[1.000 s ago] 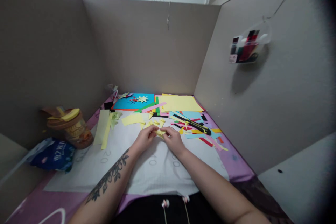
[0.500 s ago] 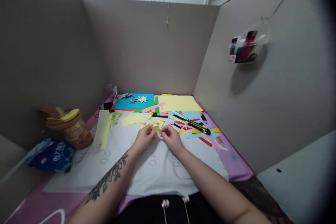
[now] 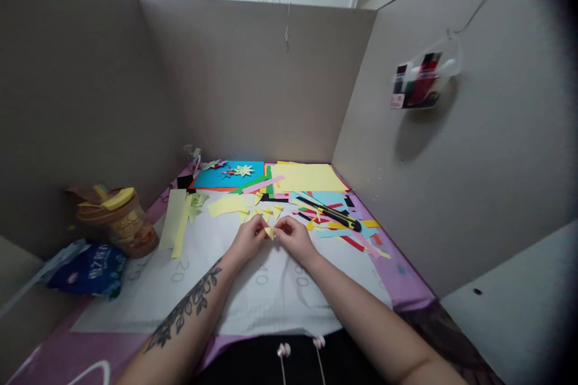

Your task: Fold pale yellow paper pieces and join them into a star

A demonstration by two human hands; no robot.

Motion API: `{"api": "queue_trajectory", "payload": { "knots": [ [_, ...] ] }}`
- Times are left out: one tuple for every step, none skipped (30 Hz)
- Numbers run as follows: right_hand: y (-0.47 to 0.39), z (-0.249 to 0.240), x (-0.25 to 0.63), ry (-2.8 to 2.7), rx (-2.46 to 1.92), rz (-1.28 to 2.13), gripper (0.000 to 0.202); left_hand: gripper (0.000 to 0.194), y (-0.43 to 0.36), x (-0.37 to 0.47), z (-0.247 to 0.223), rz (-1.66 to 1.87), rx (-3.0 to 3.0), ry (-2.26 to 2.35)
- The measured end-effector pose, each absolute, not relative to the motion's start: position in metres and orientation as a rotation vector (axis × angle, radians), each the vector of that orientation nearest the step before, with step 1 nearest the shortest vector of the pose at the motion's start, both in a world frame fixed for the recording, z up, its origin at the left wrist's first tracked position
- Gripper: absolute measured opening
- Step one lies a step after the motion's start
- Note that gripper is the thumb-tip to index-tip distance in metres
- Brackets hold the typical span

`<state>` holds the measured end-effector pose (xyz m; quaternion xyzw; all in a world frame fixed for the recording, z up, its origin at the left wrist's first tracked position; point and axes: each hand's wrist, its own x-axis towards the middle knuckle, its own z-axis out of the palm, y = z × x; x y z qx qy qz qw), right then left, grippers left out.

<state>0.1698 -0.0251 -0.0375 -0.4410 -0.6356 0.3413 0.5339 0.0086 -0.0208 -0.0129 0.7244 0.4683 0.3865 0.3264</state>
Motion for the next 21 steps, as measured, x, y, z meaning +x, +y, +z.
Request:
{"api": "queue_trajectory", "payload": {
  "knots": [
    [-0.025,-0.038,0.17,-1.548,-1.04,0.776,0.003,0.009,-0.021,0.008,-0.013,1.004,1.944,1.232],
    [-0.025,-0.038,0.171,-1.584,-1.028,0.729,0.005,0.009,-0.021,0.008,-0.014,0.997,1.985,1.24],
    [-0.025,-0.038,0.172,-1.621,-1.018,0.679,0.006,0.009,-0.021,0.007,-0.016,0.989,2.021,1.247],
    [-0.025,-0.038,0.173,-1.658,-1.011,0.63,0.008,0.009,-0.021,0.006,-0.017,0.978,2.053,1.25],
    [-0.025,-0.038,0.174,-1.694,-1.008,0.59,0.01,0.009,-0.021,0.006,-0.019,0.961,2.081,1.248],
    [-0.025,-0.038,0.175,-1.724,-1.008,0.557,0.012,0.009,-0.02,0.005,-0.021,0.943,2.105,1.243],
    [-0.025,-0.038,0.176,-1.755,-1.006,0.534,0.013,0.009,-0.02,0.005,-0.022,0.924,2.126,1.239],
    [-0.025,-0.038,0.178,-1.784,-1.001,0.515,0.014,0.009,-0.02,0.005,-0.023,0.905,2.144,1.237],
    [-0.025,-0.038,0.179,-1.813,-0.993,0.5,0.015,0.009,-0.02,0.004,-0.024,0.888,2.159,1.238],
    [-0.025,-0.038,0.18,-1.837,-0.984,0.488,0.015,0.01,-0.02,0.004,-0.024,0.874,2.17,1.242],
    [-0.026,-0.038,0.181,-1.859,-0.973,0.48,0.016,0.01,-0.02,0.004,-0.023,0.863,2.18,1.243],
    [-0.026,-0.038,0.182,-1.878,-0.963,0.475,0.016,0.01,-0.021,0.004,-0.022,0.855,2.187,1.241],
    [-0.026,-0.038,0.183,-1.892,-0.956,0.474,0.016,0.01,-0.021,0.004,-0.021,0.848,2.191,1.231],
    [-0.026,-0.037,0.183,-1.901,-0.952,0.473,0.017,0.01,-0.022,0.003,-0.019,0.843,2.192,1.215],
    [-0.025,-0.037,0.184,-1.909,-0.952,0.473,0.017,0.011,-0.023,0.003,-0.017,0.839,2.19,1.195],
    [-0.025,-0.037,0.185,-1.916,-0.953,0.47,0.018,0.012,-0.023,0.002,-0.015,0.835,2.185,1.174],
    [-0.025,-0.036,0.186,-1.922,-0.953,0.464,0.017,0.013,-0.024,0.002,-0.013,0.828,2.181,1.153],
    [-0.024,-0.036,0.187,-1.927,-0.953,0.454,0.017,0.015,-0.025,0.001,-0.011,0.824,2.177,1.133],
    [-0.023,-0.036,0.187,-1.932,-0.952,0.444,0.017,0.018,-0.025,0.001,-0.009,0.823,2.172,1.117],
    [-0.023,-0.036,0.188,-1.938,-0.95,0.435,0.016,0.019,-0.026,0.0,-0.008,0.828,2.167,1.104],
    [-0.023,-0.036,0.188,-1.942,-0.947,0.427,0.015,0.021,-0.026,0.0,-0.007,0.835,2.161,1.093]
  ]
}}
